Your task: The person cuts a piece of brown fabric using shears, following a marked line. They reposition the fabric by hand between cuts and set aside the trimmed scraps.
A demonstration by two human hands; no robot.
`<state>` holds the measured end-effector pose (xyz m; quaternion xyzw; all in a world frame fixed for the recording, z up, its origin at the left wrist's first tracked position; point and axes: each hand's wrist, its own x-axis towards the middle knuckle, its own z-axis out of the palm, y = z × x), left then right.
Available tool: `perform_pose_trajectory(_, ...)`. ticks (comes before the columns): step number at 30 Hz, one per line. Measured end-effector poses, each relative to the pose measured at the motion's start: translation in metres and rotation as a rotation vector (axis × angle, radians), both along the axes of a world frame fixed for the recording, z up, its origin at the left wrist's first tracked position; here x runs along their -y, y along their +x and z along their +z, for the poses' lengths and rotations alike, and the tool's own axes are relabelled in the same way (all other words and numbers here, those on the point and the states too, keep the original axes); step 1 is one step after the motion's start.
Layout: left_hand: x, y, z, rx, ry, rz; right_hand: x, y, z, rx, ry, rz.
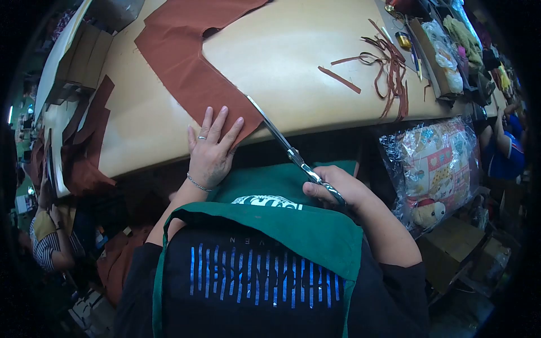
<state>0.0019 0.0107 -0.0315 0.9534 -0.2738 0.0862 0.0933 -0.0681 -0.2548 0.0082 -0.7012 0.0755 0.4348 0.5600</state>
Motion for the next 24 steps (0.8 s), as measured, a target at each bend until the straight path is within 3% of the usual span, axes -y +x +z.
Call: perform_pose_trajectory(24, -0.002, -0.001, -0.001, 0.016, -0.019, -0.004, 0.000, -0.011, -0.011, 0.065, -0.136, -0.051)
